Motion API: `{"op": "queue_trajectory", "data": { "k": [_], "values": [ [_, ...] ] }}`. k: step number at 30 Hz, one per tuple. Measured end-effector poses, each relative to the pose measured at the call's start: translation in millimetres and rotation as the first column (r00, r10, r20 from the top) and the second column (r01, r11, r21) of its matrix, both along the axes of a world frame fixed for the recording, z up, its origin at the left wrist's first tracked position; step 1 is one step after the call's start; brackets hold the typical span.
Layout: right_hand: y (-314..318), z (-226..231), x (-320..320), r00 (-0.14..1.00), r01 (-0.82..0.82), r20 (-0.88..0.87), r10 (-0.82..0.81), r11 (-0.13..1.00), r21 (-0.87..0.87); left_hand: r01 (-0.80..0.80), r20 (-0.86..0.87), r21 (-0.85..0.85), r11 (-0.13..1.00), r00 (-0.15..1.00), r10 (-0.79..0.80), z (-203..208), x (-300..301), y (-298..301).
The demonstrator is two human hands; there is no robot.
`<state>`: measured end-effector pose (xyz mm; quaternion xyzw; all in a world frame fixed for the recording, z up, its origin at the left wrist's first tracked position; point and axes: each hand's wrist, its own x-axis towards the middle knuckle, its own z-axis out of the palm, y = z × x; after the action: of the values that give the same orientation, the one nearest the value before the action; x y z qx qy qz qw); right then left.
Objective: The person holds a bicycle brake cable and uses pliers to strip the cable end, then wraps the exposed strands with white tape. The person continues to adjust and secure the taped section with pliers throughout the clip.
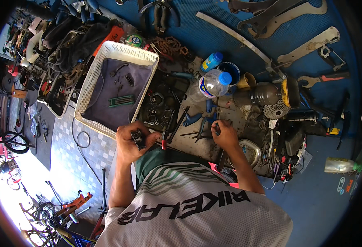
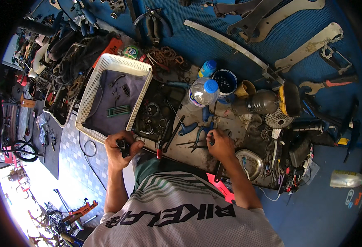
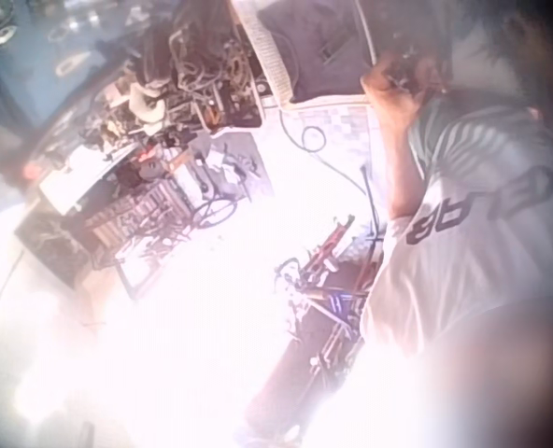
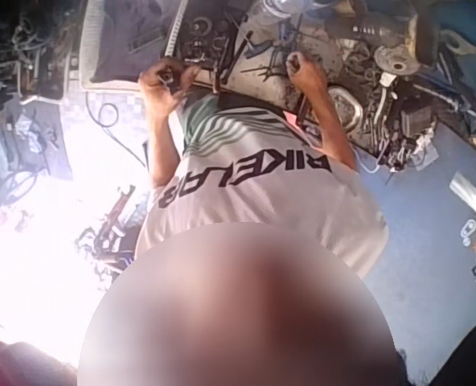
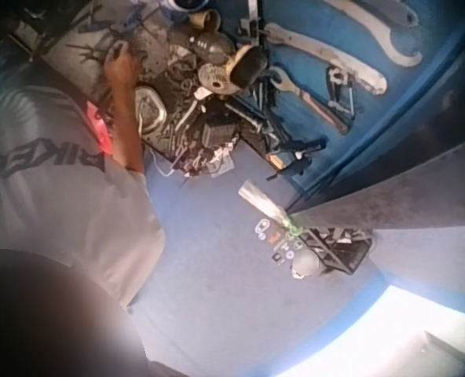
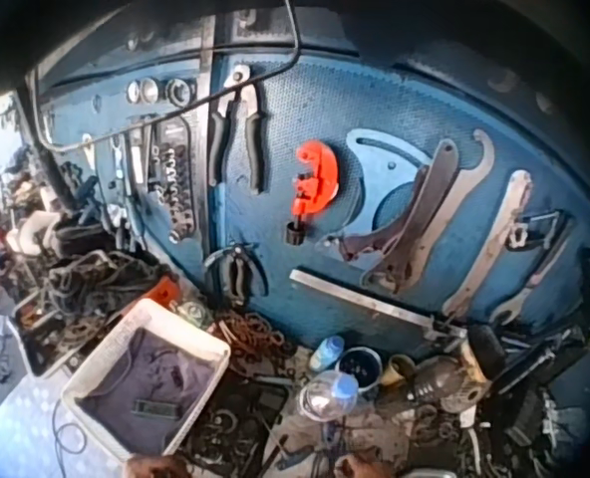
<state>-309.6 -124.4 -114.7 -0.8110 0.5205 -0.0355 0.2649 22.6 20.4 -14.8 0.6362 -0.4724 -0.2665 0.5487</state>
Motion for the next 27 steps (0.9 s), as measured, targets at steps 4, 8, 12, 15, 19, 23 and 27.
{"op": "queue_trajectory", "data": {
  "k": [4, 8, 12, 15, 19, 23, 27],
  "values": [
    [7.8, -5.2, -9.8, 1.0, -0.011, -0.021, 0.012, 0.999, 0.034, 0.017, 0.011, 0.002, 1.0, 1.0, -0.017, -0.8, -0.8, -0.4],
    [-10.3, -11.8, -9.5, 0.975, 0.148, 0.187, -0.121, 0.98, -0.134, 0.032, 0.016, -0.013, 0.999, 0.999, -0.031, 0.5, -3.6, -2.2],
    [-40.2, -9.0, -11.3, 0.989, 0.144, 0.024, -0.143, 0.94, -0.31, 0.047, -0.002, 0.015, 0.999, 0.999, -0.047, 3.4, -4.1, -3.4],
    [-54.8, -9.9, -8.2, 0.996, 0.035, -0.06, -0.061, 0.934, -0.355, 0.041, -0.005, 0.026, 0.999, 0.999, -0.041, 4.4, -4.9, -4.3],
    [-69.1, -20.4, 4.9, 0.915, -0.116, -0.403, -0.011, 0.951, -0.288, 0.095, -0.031, -0.095, 0.991, 0.995, -0.098, 6.0, -6.9, -3.7],
    [-74.7, -6.1, 6.3, 0.975, -0.147, -0.193, 0.105, 0.966, -0.214, 0.111, -0.022, -0.19, 0.976, 0.993, -0.117, 7.1, -5.2, -2.3],
    [-53.5, 48.2, 1.8, 0.971, -0.177, 0.169, 0.17, 0.984, 0.03, 0.142, -0.044, -0.193, 0.971, 0.987, -0.154, 6.9, -3.3, 0.1]
  ]
}}
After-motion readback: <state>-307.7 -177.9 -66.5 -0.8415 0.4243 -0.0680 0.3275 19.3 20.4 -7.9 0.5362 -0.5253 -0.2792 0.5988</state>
